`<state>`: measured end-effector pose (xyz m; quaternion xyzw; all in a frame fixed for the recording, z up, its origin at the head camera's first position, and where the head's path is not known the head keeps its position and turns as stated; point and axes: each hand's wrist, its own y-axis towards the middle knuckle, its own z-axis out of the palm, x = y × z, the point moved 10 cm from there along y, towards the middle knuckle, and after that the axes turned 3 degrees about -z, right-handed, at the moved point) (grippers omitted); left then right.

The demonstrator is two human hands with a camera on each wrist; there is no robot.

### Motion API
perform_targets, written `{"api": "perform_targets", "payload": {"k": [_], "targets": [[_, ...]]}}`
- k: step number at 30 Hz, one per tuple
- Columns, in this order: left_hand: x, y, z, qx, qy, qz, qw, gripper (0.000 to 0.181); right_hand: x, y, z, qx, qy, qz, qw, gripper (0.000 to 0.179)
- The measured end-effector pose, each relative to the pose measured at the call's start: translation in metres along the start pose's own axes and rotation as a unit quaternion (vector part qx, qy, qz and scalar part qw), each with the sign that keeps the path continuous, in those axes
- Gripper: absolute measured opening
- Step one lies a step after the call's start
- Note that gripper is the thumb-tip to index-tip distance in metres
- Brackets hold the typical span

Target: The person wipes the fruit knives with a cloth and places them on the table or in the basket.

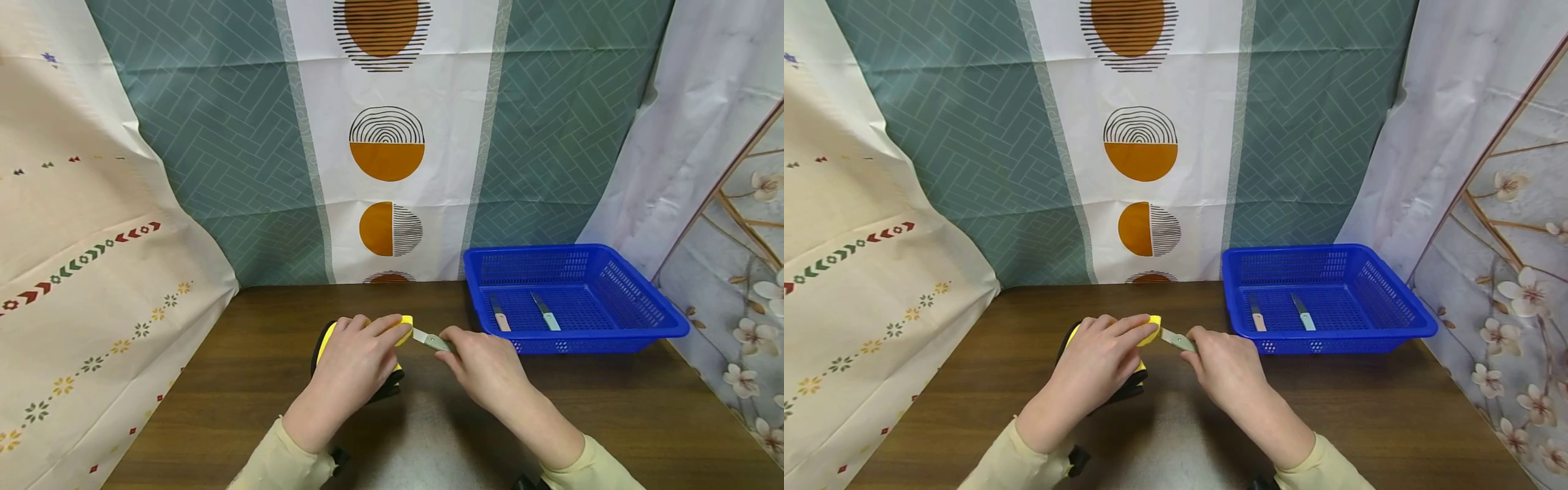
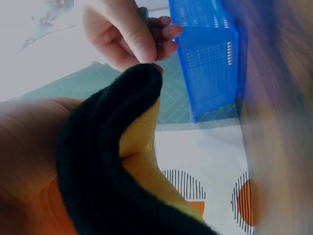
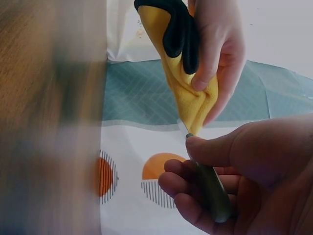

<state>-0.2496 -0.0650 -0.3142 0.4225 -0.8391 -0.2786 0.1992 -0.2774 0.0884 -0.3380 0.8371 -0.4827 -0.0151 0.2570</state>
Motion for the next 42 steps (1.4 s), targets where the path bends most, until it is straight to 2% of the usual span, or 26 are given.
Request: {"api": "perform_targets", "payload": {"k": [16, 22, 28, 33, 42], "targets": [[0.025, -0.001, 0.005, 0.016, -0.002, -0.036, 0.9992, 0.039, -0.001, 0.000, 0.000, 0.000, -0.003, 0.004, 1.0000, 0.018], [0.038, -0.003, 0.008, 0.033, -0.003, -0.057, 0.9978, 0.039, -0.001, -0.001, -0.001, -0.004, -0.002, 0.002, 1.0000, 0.019], [0.045, -0.003, 0.006, 0.035, -0.006, -0.070, 0.9969, 0.040, -0.002, -0.001, -0.001, -0.006, -0.001, 0.003, 1.0000, 0.019], [0.036, -0.001, 0.003, 0.027, -0.003, -0.059, 0.9979, 0.040, -0.002, 0.000, 0.000, -0.003, 0.000, 0.003, 1.0000, 0.019], [0.002, 0.001, -0.003, -0.001, -0.008, -0.012, 0.9999, 0.040, 0.000, 0.000, 0.001, 0.000, 0.001, 0.001, 1.0000, 0.019]]}}
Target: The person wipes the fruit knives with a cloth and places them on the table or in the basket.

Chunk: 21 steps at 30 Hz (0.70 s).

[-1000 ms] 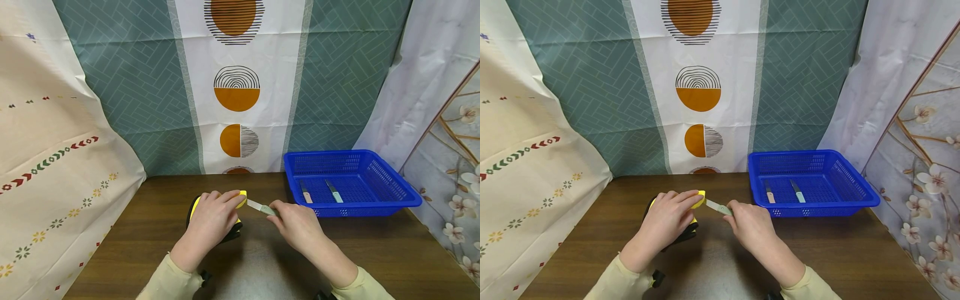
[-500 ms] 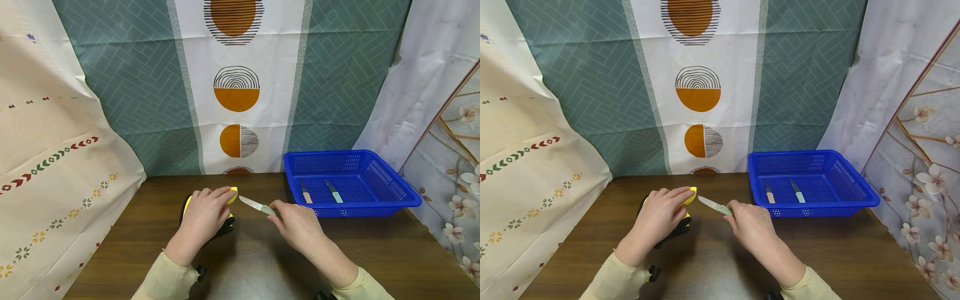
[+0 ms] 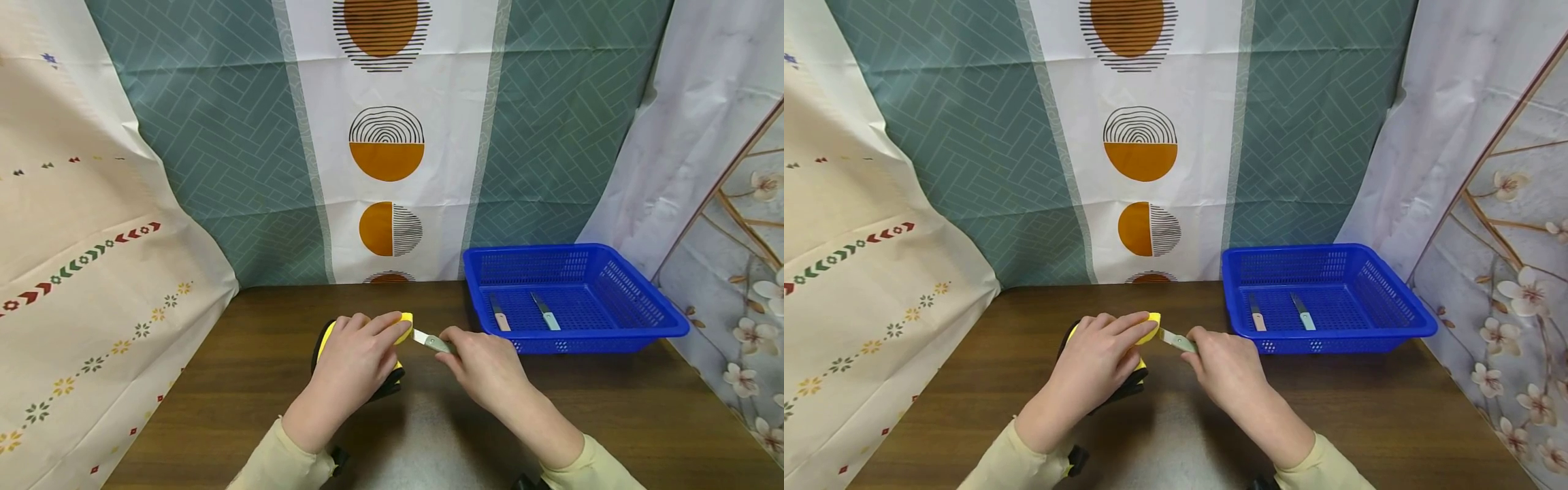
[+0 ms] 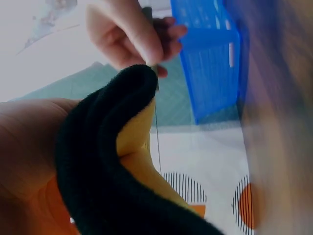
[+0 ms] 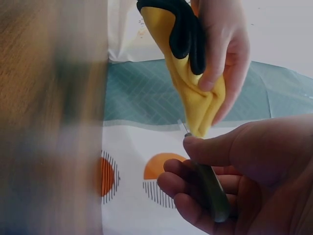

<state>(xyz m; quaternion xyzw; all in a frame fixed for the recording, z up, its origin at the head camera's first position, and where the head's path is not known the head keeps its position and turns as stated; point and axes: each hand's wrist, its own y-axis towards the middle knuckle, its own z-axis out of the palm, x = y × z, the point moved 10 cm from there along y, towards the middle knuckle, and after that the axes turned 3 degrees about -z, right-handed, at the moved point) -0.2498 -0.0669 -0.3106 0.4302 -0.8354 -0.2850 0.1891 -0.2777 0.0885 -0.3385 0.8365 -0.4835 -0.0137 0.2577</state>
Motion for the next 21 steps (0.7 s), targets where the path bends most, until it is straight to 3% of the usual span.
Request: {"api": "perform_targets", "payload": {"k": [10, 21], "targets": [[-0.022, -0.001, 0.002, 0.009, 0.011, 0.025, 0.9996, 0.038, 0.001, 0.000, 0.000, 0.003, 0.004, -0.002, 1.0000, 0.019], [-0.028, -0.001, 0.004, 0.019, 0.011, 0.032, 0.9992, 0.037, 0.000, 0.000, 0.001, 0.007, 0.005, 0.003, 1.0000, 0.019]]}}
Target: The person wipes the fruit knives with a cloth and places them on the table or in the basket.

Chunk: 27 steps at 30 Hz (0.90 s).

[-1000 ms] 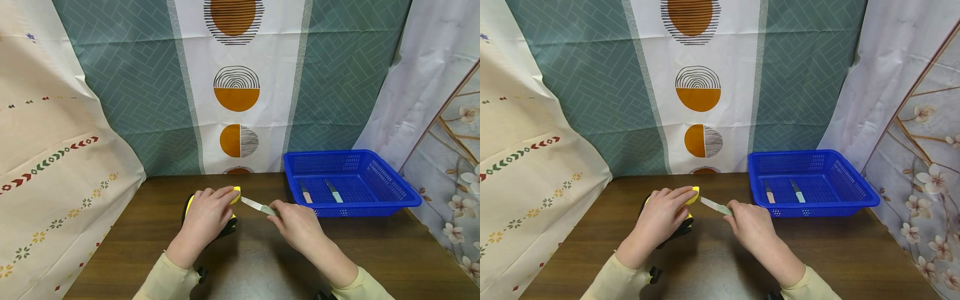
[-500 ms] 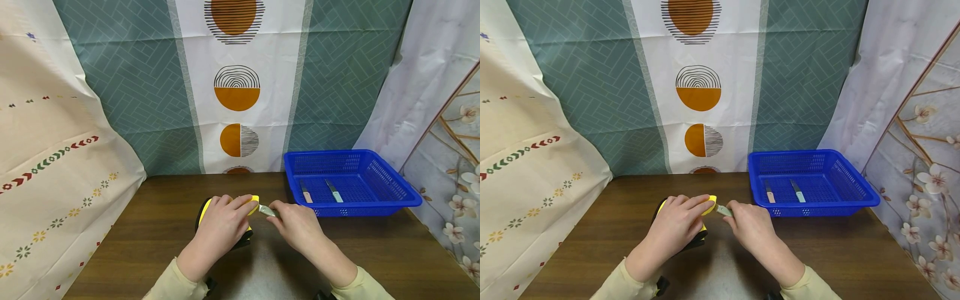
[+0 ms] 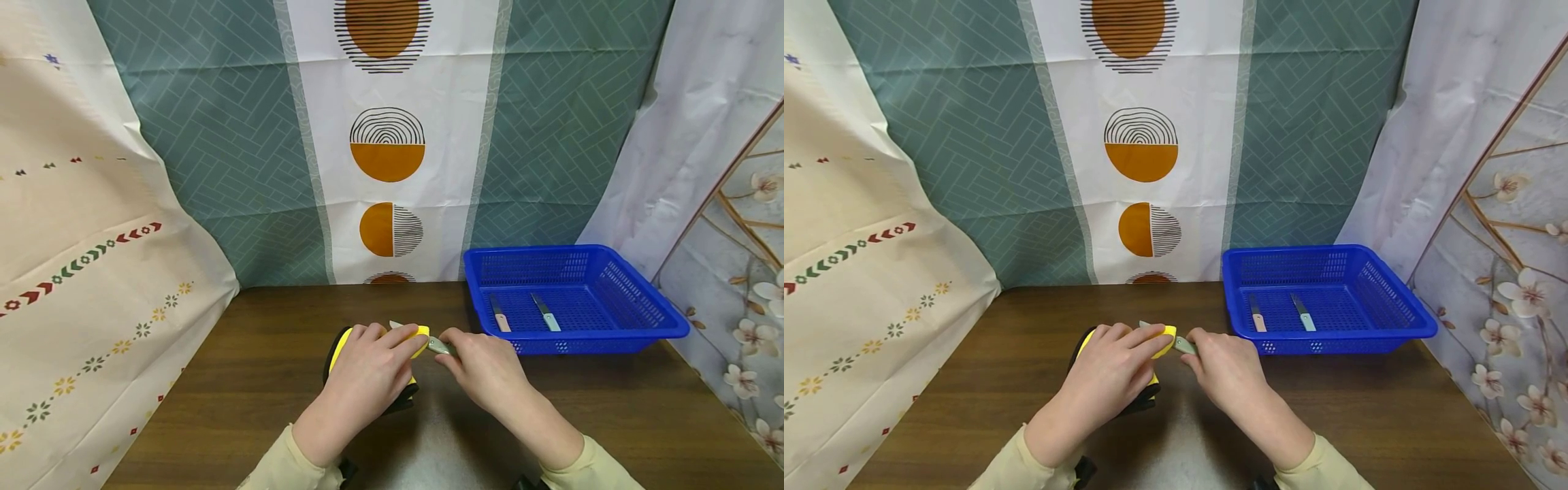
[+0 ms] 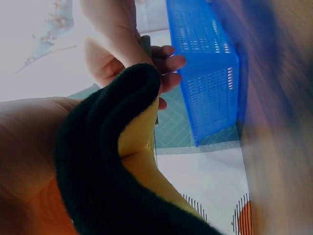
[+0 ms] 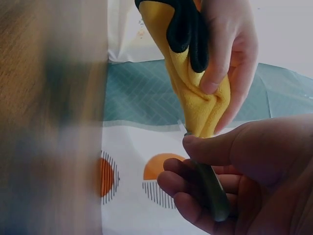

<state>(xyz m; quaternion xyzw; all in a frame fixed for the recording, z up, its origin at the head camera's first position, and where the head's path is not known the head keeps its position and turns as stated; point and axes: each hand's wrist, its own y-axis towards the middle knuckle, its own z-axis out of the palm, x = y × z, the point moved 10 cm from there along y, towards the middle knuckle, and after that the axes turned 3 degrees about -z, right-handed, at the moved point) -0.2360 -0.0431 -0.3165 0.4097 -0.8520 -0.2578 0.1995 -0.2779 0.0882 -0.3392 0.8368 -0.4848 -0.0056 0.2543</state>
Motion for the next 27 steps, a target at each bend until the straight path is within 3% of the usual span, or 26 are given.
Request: {"api": "perform_targets", "payload": {"k": [9, 27], "targets": [[0.002, -0.001, 0.003, 0.014, 0.006, -0.005, 0.9999, 0.038, 0.001, 0.000, -0.001, -0.003, -0.002, -0.001, 1.0000, 0.018], [0.021, -0.002, 0.002, -0.011, -0.001, -0.020, 0.9997, 0.037, 0.000, 0.000, -0.001, 0.001, 0.003, 0.003, 1.0000, 0.016]]}}
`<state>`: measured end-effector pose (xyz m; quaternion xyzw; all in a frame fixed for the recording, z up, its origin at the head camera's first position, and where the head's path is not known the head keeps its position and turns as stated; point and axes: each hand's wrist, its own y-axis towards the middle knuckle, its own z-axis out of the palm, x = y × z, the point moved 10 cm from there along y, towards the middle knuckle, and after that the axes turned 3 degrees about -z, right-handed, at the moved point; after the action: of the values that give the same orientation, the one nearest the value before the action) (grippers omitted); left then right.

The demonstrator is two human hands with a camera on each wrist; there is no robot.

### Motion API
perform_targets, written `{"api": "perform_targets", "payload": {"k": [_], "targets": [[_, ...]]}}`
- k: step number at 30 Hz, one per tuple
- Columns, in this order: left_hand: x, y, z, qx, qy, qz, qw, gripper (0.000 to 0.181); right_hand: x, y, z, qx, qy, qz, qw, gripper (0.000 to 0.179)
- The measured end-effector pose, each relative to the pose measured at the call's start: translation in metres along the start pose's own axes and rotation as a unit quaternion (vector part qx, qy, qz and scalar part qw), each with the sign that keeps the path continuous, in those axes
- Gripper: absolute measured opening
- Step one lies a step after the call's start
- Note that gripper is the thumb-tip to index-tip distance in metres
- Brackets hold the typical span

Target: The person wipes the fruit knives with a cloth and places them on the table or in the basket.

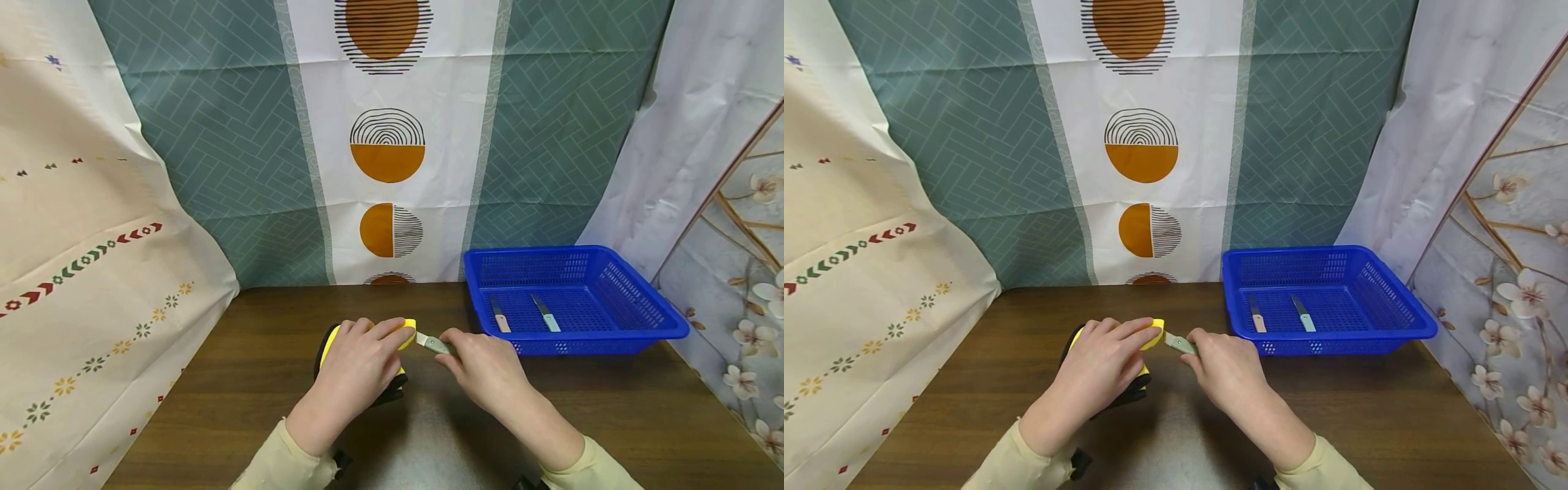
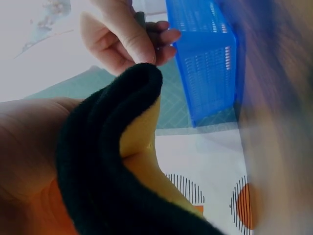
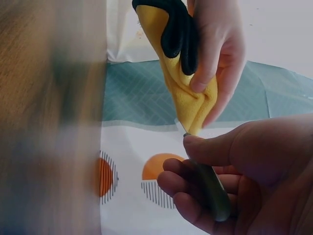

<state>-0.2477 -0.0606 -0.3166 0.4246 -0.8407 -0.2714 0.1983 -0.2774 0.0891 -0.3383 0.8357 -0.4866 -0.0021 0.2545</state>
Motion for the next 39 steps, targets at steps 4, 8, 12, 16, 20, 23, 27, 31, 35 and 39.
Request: {"api": "perform_targets", "payload": {"k": [4, 8, 12, 16, 20, 23, 27, 31, 35, 39], "targets": [[0.006, 0.000, -0.001, -0.001, -0.004, -0.007, 1.0000, 0.037, 0.000, -0.001, 0.000, -0.002, 0.000, 0.000, 1.0000, 0.016], [0.013, 0.000, 0.001, 0.007, 0.002, -0.018, 0.9998, 0.038, 0.000, -0.001, -0.001, -0.004, -0.003, 0.000, 1.0000, 0.017], [0.023, -0.001, 0.003, 0.021, 0.004, -0.037, 0.9991, 0.040, 0.000, -0.001, -0.001, -0.005, -0.006, 0.000, 1.0000, 0.018], [0.031, -0.002, 0.004, 0.029, 0.000, -0.050, 0.9983, 0.041, 0.000, -0.001, -0.001, -0.005, -0.005, 0.001, 1.0000, 0.018], [0.037, -0.002, 0.005, 0.032, -0.002, -0.056, 0.9979, 0.041, 0.000, -0.001, -0.001, -0.007, -0.004, 0.000, 1.0000, 0.018], [0.041, -0.003, 0.007, 0.035, 0.001, -0.059, 0.9976, 0.040, 0.000, -0.001, -0.002, -0.011, -0.004, -0.001, 0.9999, 0.018], [0.045, -0.005, 0.009, 0.037, 0.005, -0.061, 0.9974, 0.039, 0.000, -0.001, -0.003, -0.014, -0.003, -0.002, 0.9999, 0.018], [0.047, -0.005, 0.009, 0.034, 0.003, -0.063, 0.9974, 0.038, -0.001, -0.001, -0.004, -0.014, -0.003, -0.001, 0.9999, 0.018], [0.047, -0.004, 0.008, 0.034, -0.001, -0.064, 0.9973, 0.038, -0.001, -0.001, -0.004, -0.015, -0.006, 0.000, 0.9999, 0.018], [0.048, -0.004, 0.007, 0.037, -0.005, -0.068, 0.9970, 0.039, -0.003, -0.001, -0.006, -0.021, -0.009, 0.003, 0.9997, 0.019]]}}
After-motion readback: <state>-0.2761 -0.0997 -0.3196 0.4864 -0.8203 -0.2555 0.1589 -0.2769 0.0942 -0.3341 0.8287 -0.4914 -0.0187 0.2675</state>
